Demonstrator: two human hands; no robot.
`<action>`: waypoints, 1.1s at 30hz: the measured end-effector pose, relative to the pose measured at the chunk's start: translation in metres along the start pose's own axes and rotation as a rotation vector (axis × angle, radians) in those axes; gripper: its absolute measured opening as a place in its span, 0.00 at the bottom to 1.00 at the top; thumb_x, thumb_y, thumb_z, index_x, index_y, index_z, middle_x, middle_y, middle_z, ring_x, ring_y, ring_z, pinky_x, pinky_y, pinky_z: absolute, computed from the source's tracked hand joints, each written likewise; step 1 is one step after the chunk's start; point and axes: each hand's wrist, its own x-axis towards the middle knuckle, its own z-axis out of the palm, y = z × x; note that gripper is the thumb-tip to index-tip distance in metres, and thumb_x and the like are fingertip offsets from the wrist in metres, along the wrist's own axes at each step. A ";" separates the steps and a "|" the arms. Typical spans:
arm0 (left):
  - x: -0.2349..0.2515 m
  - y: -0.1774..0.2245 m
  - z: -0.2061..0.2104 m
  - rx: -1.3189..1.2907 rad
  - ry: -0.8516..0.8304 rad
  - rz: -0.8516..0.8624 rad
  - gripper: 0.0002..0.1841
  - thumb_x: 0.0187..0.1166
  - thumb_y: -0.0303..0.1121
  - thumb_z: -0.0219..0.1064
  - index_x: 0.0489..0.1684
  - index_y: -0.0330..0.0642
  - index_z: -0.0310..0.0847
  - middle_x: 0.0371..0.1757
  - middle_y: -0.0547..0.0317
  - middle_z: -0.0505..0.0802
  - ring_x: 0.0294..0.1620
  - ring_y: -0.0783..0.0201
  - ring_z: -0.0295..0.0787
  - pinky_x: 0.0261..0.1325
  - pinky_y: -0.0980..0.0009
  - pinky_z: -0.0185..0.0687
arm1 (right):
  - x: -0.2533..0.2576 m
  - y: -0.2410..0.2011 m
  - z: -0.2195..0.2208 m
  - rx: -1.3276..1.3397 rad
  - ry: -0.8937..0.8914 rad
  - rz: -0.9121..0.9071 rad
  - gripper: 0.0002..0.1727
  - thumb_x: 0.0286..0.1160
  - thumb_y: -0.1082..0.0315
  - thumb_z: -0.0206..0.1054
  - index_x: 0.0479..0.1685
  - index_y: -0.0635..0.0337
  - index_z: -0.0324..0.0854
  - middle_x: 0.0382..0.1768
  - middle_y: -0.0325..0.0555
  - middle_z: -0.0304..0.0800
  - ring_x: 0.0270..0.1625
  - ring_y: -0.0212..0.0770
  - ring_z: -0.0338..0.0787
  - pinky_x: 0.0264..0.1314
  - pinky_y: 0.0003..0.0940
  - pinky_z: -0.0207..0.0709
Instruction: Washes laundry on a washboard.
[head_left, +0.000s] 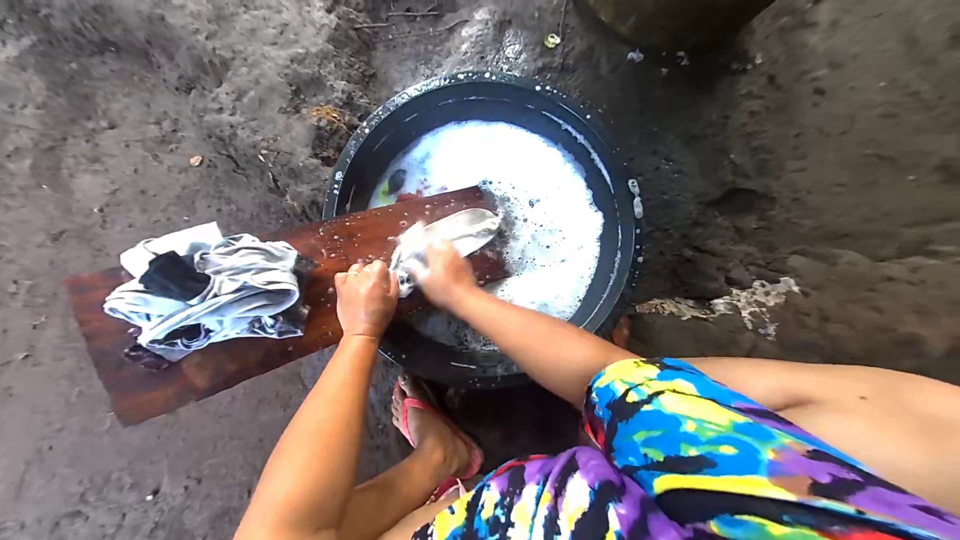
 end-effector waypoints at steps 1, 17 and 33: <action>-0.001 -0.001 0.000 -0.002 0.003 0.000 0.12 0.81 0.33 0.63 0.31 0.33 0.81 0.36 0.39 0.92 0.48 0.36 0.90 0.57 0.38 0.76 | -0.007 -0.006 0.005 -0.012 -0.054 -0.077 0.33 0.83 0.43 0.63 0.82 0.52 0.75 0.75 0.63 0.76 0.68 0.63 0.86 0.63 0.63 0.83; 0.002 0.002 -0.003 -0.015 -0.013 -0.035 0.13 0.81 0.35 0.66 0.32 0.32 0.83 0.35 0.37 0.92 0.47 0.35 0.90 0.59 0.37 0.75 | 0.059 0.059 -0.043 0.075 0.179 0.263 0.34 0.85 0.47 0.61 0.85 0.56 0.72 0.77 0.69 0.75 0.71 0.66 0.84 0.69 0.63 0.79; 0.002 0.002 0.000 -0.005 -0.025 -0.030 0.12 0.80 0.34 0.66 0.30 0.34 0.82 0.34 0.40 0.92 0.46 0.37 0.90 0.58 0.38 0.75 | -0.013 0.001 -0.001 -0.004 -0.054 -0.069 0.28 0.81 0.46 0.65 0.71 0.55 0.83 0.70 0.62 0.80 0.64 0.60 0.88 0.60 0.62 0.85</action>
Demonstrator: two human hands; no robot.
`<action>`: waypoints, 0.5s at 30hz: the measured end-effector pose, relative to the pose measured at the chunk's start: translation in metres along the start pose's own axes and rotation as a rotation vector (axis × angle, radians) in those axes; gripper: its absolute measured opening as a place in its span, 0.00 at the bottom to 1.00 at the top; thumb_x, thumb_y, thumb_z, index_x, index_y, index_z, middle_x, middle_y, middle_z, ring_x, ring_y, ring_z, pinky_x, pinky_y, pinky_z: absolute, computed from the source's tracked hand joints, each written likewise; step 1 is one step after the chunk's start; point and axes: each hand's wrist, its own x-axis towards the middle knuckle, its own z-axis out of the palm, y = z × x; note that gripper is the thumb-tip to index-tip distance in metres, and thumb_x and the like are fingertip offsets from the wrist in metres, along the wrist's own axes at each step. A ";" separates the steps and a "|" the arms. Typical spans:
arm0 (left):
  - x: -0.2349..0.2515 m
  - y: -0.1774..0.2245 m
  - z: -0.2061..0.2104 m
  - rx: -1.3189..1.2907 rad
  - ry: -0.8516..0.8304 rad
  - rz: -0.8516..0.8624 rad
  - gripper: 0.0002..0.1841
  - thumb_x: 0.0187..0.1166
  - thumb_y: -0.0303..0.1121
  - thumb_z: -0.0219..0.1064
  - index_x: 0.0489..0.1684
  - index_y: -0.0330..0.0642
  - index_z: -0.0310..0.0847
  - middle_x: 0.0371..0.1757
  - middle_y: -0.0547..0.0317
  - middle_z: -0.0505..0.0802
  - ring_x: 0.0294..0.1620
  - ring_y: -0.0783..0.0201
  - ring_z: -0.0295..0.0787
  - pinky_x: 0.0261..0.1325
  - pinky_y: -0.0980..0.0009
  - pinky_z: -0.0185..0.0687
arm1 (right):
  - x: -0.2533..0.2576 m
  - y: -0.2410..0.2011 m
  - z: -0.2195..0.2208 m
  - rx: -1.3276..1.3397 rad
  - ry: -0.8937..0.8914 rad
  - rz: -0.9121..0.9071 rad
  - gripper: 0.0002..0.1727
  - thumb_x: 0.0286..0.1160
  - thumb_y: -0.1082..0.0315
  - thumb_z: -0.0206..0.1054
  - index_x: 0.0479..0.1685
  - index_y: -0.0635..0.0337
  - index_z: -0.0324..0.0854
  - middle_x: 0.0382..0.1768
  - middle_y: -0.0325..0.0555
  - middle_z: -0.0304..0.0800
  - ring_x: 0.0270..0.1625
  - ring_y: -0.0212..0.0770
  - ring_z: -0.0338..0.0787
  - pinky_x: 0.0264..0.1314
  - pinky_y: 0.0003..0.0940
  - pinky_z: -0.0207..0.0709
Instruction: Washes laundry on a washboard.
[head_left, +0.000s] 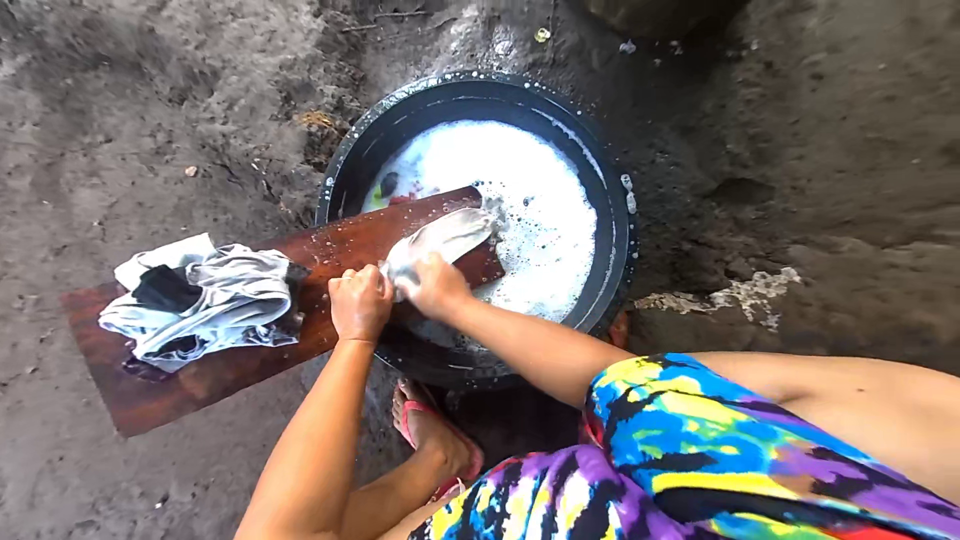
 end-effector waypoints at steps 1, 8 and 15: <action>0.001 -0.001 -0.001 -0.007 0.000 0.002 0.11 0.79 0.33 0.66 0.30 0.33 0.82 0.34 0.39 0.92 0.46 0.36 0.90 0.59 0.38 0.75 | -0.001 0.000 0.000 -0.006 -0.041 -0.045 0.30 0.82 0.44 0.64 0.76 0.52 0.80 0.70 0.61 0.80 0.63 0.60 0.89 0.59 0.61 0.85; 0.002 0.002 -0.002 0.008 -0.017 -0.029 0.14 0.82 0.36 0.63 0.31 0.32 0.82 0.33 0.37 0.91 0.46 0.35 0.90 0.61 0.36 0.74 | 0.036 0.071 -0.036 0.059 0.241 0.350 0.32 0.86 0.45 0.58 0.80 0.57 0.76 0.78 0.68 0.74 0.70 0.65 0.85 0.67 0.64 0.81; 0.000 0.004 -0.007 -0.005 -0.018 -0.058 0.15 0.81 0.35 0.65 0.29 0.31 0.82 0.33 0.36 0.91 0.47 0.34 0.90 0.61 0.36 0.74 | 0.020 0.058 -0.023 0.060 0.095 0.126 0.29 0.85 0.47 0.62 0.74 0.60 0.81 0.72 0.66 0.81 0.71 0.63 0.85 0.69 0.63 0.80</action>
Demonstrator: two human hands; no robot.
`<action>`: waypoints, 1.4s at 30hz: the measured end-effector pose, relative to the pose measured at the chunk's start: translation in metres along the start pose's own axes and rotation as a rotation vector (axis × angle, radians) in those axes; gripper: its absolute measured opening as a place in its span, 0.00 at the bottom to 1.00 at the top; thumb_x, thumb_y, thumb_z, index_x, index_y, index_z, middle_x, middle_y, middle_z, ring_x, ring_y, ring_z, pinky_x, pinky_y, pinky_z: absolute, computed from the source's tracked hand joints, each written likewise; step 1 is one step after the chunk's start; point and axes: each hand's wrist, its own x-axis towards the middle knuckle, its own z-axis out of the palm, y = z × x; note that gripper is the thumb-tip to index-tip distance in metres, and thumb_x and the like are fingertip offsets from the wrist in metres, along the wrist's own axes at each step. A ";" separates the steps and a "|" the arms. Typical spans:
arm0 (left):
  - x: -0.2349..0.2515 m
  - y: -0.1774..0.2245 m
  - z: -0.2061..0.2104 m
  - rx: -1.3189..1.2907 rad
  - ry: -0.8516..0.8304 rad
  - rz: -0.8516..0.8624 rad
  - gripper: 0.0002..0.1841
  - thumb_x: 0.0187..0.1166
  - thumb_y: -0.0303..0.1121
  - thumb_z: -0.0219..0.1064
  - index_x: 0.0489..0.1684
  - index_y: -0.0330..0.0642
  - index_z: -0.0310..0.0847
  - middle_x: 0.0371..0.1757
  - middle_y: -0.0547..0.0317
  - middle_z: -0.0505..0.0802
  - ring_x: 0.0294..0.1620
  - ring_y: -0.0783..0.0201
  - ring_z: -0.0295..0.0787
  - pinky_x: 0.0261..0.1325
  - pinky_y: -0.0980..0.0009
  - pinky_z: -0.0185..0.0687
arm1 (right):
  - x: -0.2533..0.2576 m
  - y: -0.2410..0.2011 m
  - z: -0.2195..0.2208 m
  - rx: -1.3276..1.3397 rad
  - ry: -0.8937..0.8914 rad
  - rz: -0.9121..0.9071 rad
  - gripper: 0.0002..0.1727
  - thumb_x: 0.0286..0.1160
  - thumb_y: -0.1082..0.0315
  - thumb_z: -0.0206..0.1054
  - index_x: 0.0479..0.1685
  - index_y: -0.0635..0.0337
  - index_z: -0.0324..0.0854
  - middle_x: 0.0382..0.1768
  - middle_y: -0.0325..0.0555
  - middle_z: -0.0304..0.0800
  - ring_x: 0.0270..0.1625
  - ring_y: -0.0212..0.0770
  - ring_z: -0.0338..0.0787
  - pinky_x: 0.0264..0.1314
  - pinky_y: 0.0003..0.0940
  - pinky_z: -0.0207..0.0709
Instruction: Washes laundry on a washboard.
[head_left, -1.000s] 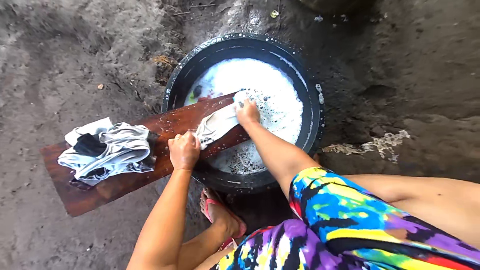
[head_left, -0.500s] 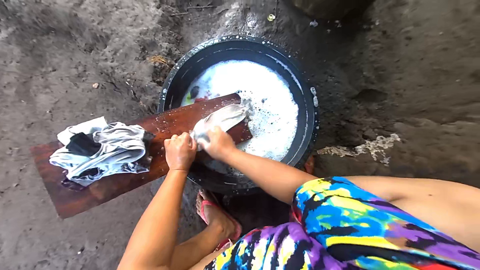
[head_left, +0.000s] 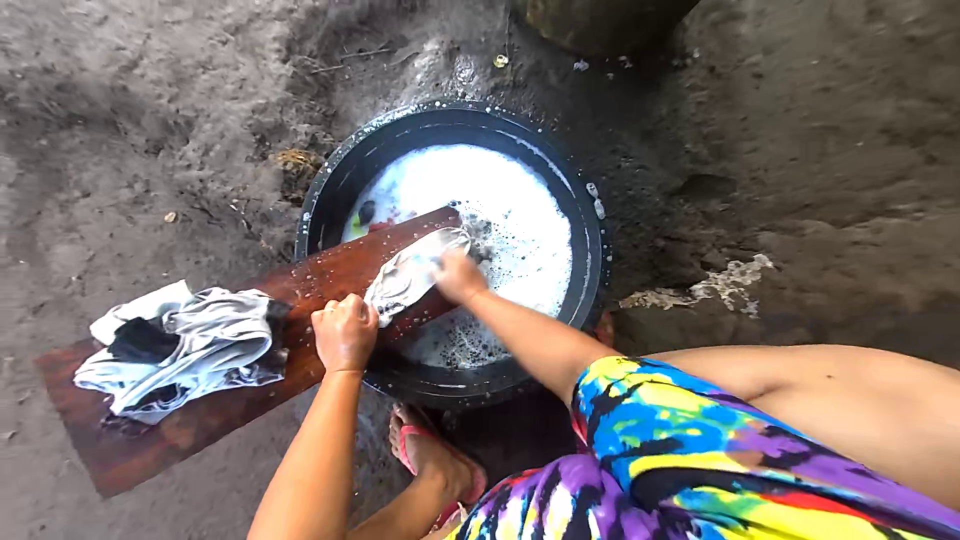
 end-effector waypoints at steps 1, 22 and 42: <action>-0.001 0.000 0.000 0.004 0.013 0.003 0.14 0.81 0.35 0.65 0.28 0.32 0.81 0.32 0.37 0.91 0.46 0.35 0.90 0.60 0.37 0.74 | 0.015 0.024 -0.020 -0.010 0.050 0.109 0.31 0.86 0.47 0.60 0.78 0.61 0.77 0.72 0.70 0.79 0.71 0.66 0.84 0.69 0.66 0.79; -0.028 -0.036 0.003 0.174 -0.224 0.537 0.34 0.77 0.30 0.69 0.88 0.55 0.70 0.93 0.45 0.65 0.95 0.43 0.53 0.91 0.32 0.38 | 0.034 0.003 -0.015 -0.068 0.040 0.100 0.39 0.87 0.45 0.57 0.96 0.43 0.52 0.80 0.69 0.71 0.73 0.69 0.82 0.69 0.67 0.78; -0.026 -0.035 0.006 0.189 -0.188 0.522 0.34 0.74 0.27 0.72 0.85 0.58 0.74 0.91 0.45 0.68 0.94 0.42 0.57 0.90 0.30 0.45 | 0.022 -0.018 -0.001 -0.099 0.010 -0.026 0.38 0.86 0.46 0.59 0.95 0.37 0.54 0.77 0.68 0.75 0.65 0.66 0.88 0.61 0.65 0.83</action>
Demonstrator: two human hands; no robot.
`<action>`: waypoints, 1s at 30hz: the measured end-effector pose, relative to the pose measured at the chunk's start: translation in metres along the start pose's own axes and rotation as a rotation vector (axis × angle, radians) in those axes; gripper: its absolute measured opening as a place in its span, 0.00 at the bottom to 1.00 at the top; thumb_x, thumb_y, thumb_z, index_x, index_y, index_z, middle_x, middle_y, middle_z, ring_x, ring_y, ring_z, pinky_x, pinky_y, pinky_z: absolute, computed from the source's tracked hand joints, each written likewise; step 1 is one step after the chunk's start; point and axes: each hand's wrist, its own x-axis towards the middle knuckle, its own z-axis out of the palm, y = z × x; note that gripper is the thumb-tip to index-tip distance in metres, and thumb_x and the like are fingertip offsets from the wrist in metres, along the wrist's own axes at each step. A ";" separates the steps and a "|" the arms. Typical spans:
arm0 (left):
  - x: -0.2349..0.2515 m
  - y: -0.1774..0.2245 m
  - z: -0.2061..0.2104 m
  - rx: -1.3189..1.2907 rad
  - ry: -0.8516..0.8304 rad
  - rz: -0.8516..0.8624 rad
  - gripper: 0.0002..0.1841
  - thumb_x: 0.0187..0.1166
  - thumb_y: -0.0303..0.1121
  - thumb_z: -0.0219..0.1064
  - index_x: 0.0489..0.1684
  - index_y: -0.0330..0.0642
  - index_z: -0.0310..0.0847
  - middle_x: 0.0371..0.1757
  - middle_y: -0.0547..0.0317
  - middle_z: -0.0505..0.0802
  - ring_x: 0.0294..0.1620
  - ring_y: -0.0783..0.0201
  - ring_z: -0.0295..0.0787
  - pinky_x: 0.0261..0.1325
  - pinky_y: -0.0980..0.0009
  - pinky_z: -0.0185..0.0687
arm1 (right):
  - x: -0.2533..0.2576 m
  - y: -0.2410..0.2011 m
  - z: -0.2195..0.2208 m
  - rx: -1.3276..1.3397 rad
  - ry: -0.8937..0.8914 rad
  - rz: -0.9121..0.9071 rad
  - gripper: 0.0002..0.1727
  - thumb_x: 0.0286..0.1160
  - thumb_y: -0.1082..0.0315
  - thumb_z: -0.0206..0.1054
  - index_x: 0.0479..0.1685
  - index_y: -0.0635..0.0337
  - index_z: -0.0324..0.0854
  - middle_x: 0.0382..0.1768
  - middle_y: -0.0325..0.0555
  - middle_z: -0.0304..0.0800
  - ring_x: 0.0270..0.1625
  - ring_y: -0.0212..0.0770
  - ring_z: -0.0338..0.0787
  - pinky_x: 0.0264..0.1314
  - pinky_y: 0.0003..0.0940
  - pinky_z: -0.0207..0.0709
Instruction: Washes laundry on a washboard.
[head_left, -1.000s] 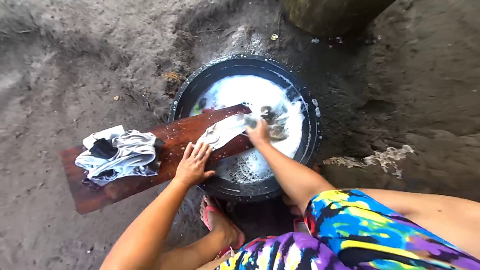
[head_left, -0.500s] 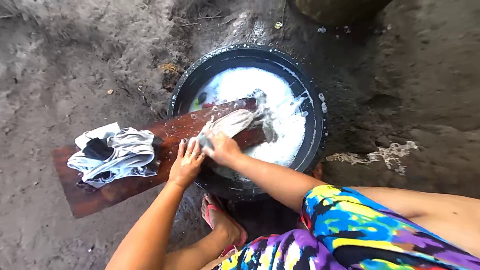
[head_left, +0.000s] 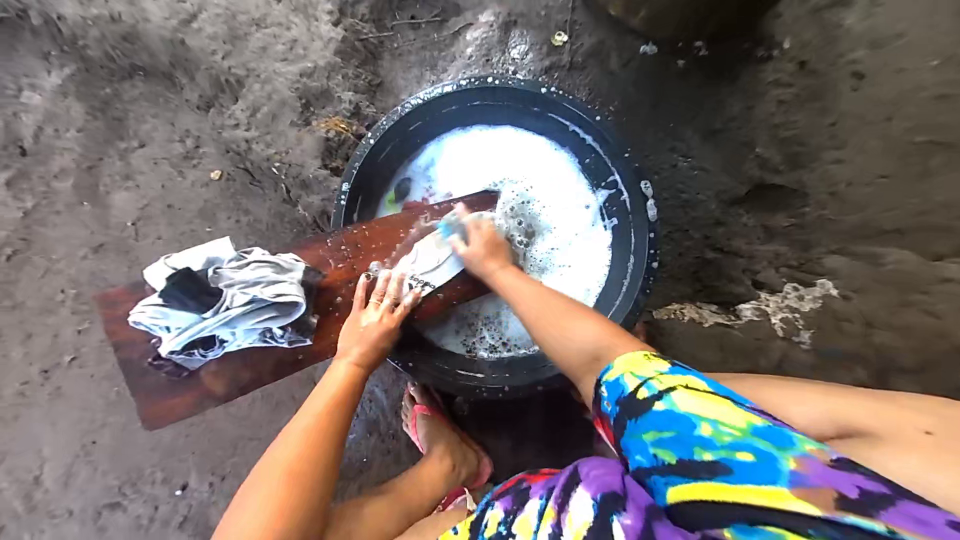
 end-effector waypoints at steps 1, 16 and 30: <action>0.001 -0.001 0.000 0.007 0.001 -0.004 0.34 0.74 0.27 0.72 0.85 0.59 0.74 0.91 0.46 0.68 0.94 0.43 0.56 0.90 0.31 0.44 | 0.012 0.008 -0.006 -0.002 0.036 0.094 0.38 0.86 0.46 0.58 0.96 0.37 0.52 0.78 0.69 0.73 0.65 0.67 0.87 0.60 0.65 0.83; 0.002 0.002 -0.004 0.035 -0.054 -0.010 0.28 0.75 0.29 0.73 0.78 0.53 0.81 0.87 0.45 0.76 0.93 0.44 0.60 0.91 0.33 0.43 | -0.032 -0.047 0.028 0.074 0.013 -0.094 0.41 0.81 0.48 0.64 0.95 0.39 0.56 0.74 0.67 0.77 0.62 0.65 0.89 0.57 0.62 0.86; 0.000 0.001 0.001 0.014 -0.007 0.003 0.28 0.76 0.28 0.70 0.79 0.54 0.80 0.88 0.44 0.73 0.94 0.45 0.58 0.92 0.33 0.41 | -0.041 -0.038 0.022 0.053 -0.054 -0.177 0.37 0.85 0.47 0.61 0.94 0.37 0.58 0.74 0.64 0.78 0.62 0.64 0.90 0.55 0.63 0.85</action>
